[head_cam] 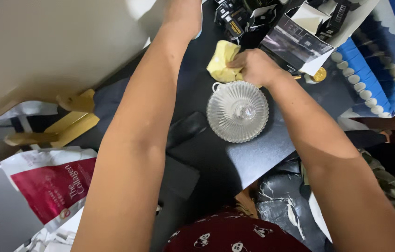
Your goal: The person cleans a cluttered desk surface using a yellow cloth. They systematically move items such as a computer mouse, figurines, a wallet, and a glass bowl to wipe the underlying surface, then return the items to their original positions.
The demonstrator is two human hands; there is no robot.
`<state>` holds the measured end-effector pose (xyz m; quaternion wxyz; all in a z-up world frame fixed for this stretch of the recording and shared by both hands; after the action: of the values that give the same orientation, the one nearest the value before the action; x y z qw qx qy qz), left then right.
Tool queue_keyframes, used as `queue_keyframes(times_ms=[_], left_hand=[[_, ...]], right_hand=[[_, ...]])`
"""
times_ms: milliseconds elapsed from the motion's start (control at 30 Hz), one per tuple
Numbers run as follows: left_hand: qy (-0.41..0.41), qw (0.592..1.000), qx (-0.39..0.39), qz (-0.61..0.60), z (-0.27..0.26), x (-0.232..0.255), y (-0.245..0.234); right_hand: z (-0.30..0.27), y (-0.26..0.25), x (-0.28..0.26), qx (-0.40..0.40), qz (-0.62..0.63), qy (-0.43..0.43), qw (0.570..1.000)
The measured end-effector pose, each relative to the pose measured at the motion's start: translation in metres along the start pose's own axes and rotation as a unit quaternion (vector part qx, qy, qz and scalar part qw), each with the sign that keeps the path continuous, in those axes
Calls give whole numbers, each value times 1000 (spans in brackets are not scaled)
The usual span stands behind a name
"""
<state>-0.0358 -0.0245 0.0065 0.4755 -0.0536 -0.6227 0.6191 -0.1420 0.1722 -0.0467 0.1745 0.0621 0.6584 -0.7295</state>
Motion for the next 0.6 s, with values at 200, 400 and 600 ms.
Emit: queue_keyframes(times_ms=[200,400,600], left_hand=[[-16,999,-34,-3,-22,2,-15],[40,988,126,-83,-84,88,-54],[52,963,130,-228,-262,170,-52]], right_hand=[[-31,10,19,87,197,107,971],[-53,31,28,151,374,160,901],[-48,41,30,175,383,177,890]])
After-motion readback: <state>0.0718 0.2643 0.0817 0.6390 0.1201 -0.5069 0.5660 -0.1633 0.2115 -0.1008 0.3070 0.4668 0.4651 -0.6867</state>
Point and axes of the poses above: each hand's wrist, its own z-axis towards the middle knuckle, its own y-axis out of the palm, x = y × z, the point moved 7 cm from there along z, towards the middle knuckle, and after that the axes turned 15 degrees about -z, right-handed, at the moved point
